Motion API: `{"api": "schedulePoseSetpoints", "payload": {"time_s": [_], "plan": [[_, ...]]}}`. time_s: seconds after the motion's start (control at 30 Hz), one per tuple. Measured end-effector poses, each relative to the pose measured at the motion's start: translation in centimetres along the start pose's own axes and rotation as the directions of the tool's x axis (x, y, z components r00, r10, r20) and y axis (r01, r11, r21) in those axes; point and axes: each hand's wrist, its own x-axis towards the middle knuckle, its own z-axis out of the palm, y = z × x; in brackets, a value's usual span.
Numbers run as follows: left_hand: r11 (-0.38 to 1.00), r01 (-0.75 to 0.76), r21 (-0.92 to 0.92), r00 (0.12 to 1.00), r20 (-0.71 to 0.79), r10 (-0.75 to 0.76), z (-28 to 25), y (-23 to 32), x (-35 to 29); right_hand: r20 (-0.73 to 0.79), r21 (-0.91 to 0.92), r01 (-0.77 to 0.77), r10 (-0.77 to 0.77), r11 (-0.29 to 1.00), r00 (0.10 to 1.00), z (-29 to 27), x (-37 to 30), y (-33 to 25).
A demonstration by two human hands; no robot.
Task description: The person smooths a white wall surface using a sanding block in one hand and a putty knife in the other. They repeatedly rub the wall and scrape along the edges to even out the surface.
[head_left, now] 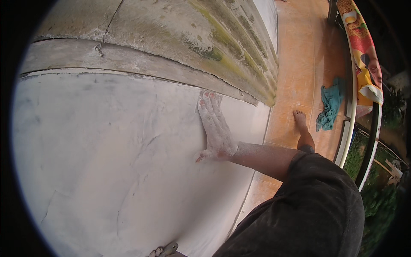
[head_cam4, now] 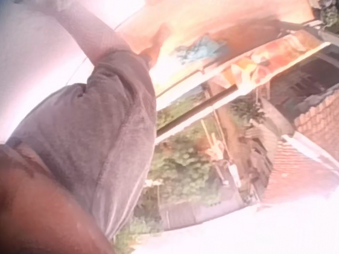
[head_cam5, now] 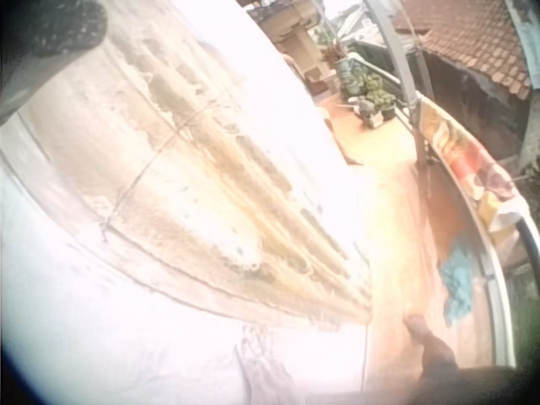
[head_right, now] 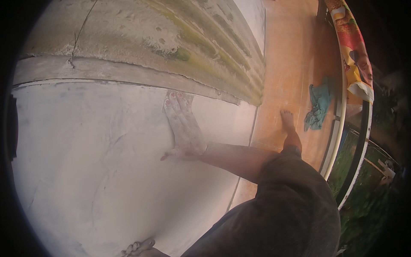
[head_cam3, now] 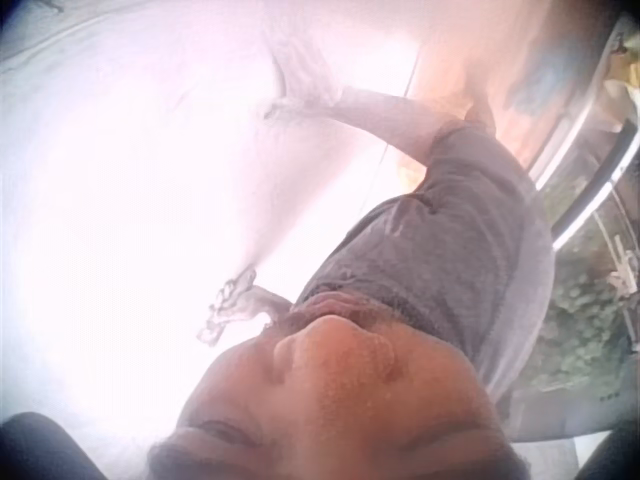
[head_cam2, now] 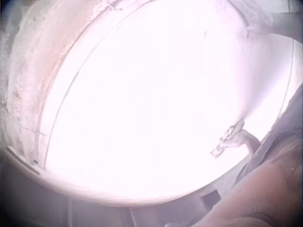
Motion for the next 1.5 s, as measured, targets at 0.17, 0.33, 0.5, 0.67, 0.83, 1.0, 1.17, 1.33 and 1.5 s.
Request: {"api": "schedulePoseSetpoints", "payload": {"time_s": [0.17, 0.33, 0.5, 0.67, 0.83, 1.0, 1.17, 1.33, 1.5], "plan": [[1.0, -0.003, 0.017, 1.0, 0.005, 0.003, -0.2, -0.2, 0.3, 0.223, -0.026, 0.264, -0.252, 0.964, 0.942, 1.1, 1.6, -0.1], [1.0, 0.02, 0.003, 1.0, -0.009, -0.02, -0.6, -0.4, 0.9, 0.051, -0.015, -0.14, 0.14, 0.99, 0.989, -2.0, -0.1, 1.1], [1.0, 0.018, 0.01, 1.0, 0.005, -0.018, -0.8, -0.6, 1.5, 0.026, 0.06, 0.091, -0.093, 0.994, 0.995, 0.0, 4.6, -4.0], [1.0, 0.014, 0.007, 1.0, -0.004, -0.014, -1.3, -0.7, 2.5, 0.121, -0.116, 0.089, -0.075, 0.989, 0.99, -1.9, 2.6, -0.6], [0.999, 0.036, 0.006, 0.999, -0.017, -0.036, -2.1, -0.9, 3.5, 0.083, -0.048, 0.178, -0.173, 0.983, 0.981, -2.3, 0.9, 1.9], [0.999, 0.024, 0.046, 1.0, -0.018, -0.023, -2.9, -1.0, 4.4, 0.174, 0.006, 0.385, -0.38, 0.923, 0.908, 0.7, 3.2, 0.6], [0.996, 0.07, 0.049, 0.996, -0.052, -0.067, -4.2, -0.9, 5.2, 0.251, -0.257, 0.381, -0.319, 0.888, 0.914, -2.6, 1.8, 2.9], [0.988, 0.14, 0.071, 0.988, -0.078, -0.135, -4.7, -1.1, 5.8, 0.192, -0.028, 0.344, -0.333, 0.939, 0.923, -0.6, 5.7, 1.2], [0.982, 0.16, 0.099, 0.985, -0.084, -0.152, -4.4, -1.7, 6.2, 0.269, -0.082, 0.401, -0.367, 0.913, 0.89, -1.2, 6.5, 1.3]]}}
